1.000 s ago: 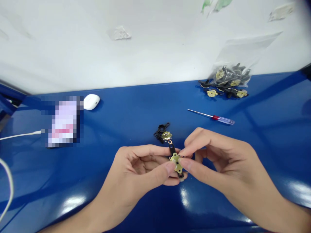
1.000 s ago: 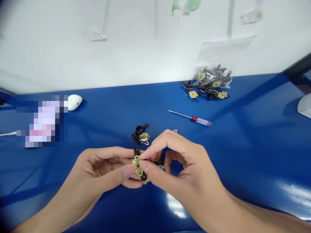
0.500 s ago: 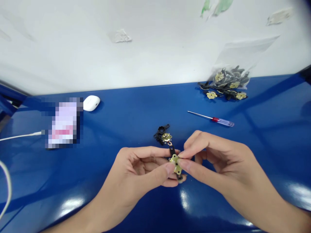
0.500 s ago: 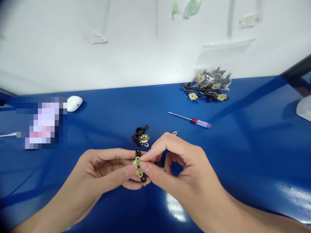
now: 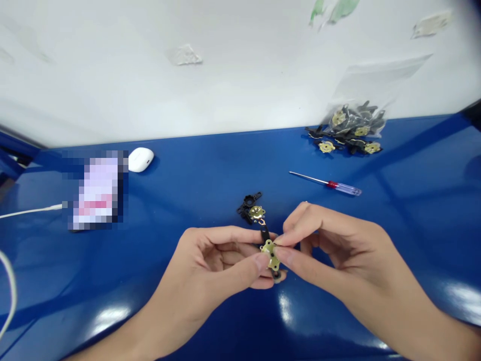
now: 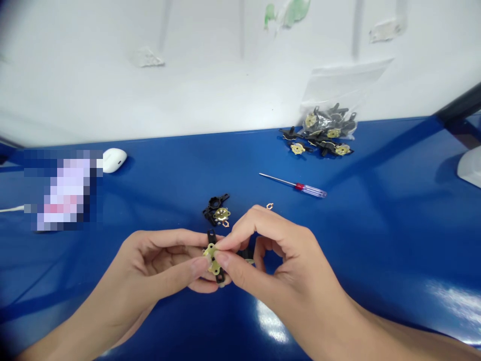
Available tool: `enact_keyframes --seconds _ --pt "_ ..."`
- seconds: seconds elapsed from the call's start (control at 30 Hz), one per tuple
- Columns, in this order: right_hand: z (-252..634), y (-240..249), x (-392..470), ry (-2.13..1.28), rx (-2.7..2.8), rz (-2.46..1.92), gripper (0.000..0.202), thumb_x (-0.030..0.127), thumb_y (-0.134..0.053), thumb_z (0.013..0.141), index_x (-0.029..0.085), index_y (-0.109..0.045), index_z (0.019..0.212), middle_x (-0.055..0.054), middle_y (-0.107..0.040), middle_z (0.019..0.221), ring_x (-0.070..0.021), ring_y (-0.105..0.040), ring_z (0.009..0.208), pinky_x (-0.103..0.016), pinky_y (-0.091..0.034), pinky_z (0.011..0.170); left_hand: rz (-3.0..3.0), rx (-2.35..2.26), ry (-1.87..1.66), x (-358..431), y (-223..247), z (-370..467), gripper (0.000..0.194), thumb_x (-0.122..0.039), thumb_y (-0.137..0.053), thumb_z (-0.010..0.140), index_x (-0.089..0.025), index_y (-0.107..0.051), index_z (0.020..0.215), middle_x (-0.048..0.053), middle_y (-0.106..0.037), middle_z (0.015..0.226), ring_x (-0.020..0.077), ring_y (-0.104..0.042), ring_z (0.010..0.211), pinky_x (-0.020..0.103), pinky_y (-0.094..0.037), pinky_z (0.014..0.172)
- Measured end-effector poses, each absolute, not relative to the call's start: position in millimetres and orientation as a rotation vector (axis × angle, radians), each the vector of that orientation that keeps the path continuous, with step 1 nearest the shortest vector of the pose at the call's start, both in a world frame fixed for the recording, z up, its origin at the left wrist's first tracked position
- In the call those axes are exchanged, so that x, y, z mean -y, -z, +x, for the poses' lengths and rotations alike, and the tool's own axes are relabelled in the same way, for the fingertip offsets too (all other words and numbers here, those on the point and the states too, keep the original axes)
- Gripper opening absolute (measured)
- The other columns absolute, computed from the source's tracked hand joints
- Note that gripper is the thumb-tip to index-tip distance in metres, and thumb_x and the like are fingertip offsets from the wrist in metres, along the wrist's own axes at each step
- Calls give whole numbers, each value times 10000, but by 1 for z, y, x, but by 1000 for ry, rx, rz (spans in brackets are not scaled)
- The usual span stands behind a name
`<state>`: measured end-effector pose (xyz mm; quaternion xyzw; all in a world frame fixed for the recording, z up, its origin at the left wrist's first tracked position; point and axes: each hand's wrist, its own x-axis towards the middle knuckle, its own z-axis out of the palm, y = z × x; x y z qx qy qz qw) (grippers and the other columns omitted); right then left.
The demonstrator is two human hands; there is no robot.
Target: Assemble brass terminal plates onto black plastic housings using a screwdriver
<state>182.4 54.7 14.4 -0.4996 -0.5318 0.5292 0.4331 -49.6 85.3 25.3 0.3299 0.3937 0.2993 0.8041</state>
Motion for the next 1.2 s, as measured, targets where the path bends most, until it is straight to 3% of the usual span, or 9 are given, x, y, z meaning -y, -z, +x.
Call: enact_keyframes --seconds 0.17,0.57,0.8,0.97,1.1,1.2 --pt "182 -13 -53 -1260 1374 -1233 100 322 -904 1067 332 -839 992 32 -759 967 -116 -706 841 -238 -548 681 694 -864 -648 -83 -24 -51 135 -223 -1034 988 -300 -999 1094 12 -972 970 190 -947 922 241 -792 870" --pt "184 -20 -55 -1219 1437 -1193 107 288 -871 1077 313 -841 977 32 -777 920 -115 -720 803 -238 -570 644 716 -875 -659 -83 -24 -48 144 -180 -1029 982 -286 -1001 1075 21 -967 935 201 -952 868 256 -802 850" --pt "222 -31 -78 -736 1520 -1533 58 415 -876 1053 379 -890 1011 51 -882 1013 -160 -746 788 -299 -570 648 791 -961 -728 -86 -19 -52 130 -231 -1064 944 -259 -1002 1054 67 -967 922 262 -959 817 264 -803 762" --pt "253 -19 -97 -438 1700 -1723 147 458 -799 1054 340 -867 1108 -21 -854 1052 -258 -741 855 -440 -552 765 813 -963 -737 -88 -16 -55 120 -229 -1057 952 -290 -1001 1039 44 -966 927 259 -956 833 291 -816 732" --pt "275 -4 -104 -205 1864 -1906 313 531 -730 1062 266 -792 1217 -158 -793 1200 -428 -719 1162 -600 -534 1012 821 -963 -755 -89 -17 -55 128 -219 -1059 944 -285 -1001 1037 40 -969 950 272 -953 817 304 -818 677" --pt "284 5 -106 -248 1887 -1937 329 552 -730 1054 249 -799 1160 -183 -780 1195 -483 -672 1268 -631 -496 1077 833 -971 -763 -90 -18 -55 111 -219 -1056 942 -267 -1001 1026 50 -966 934 272 -946 792 287 -805 630"
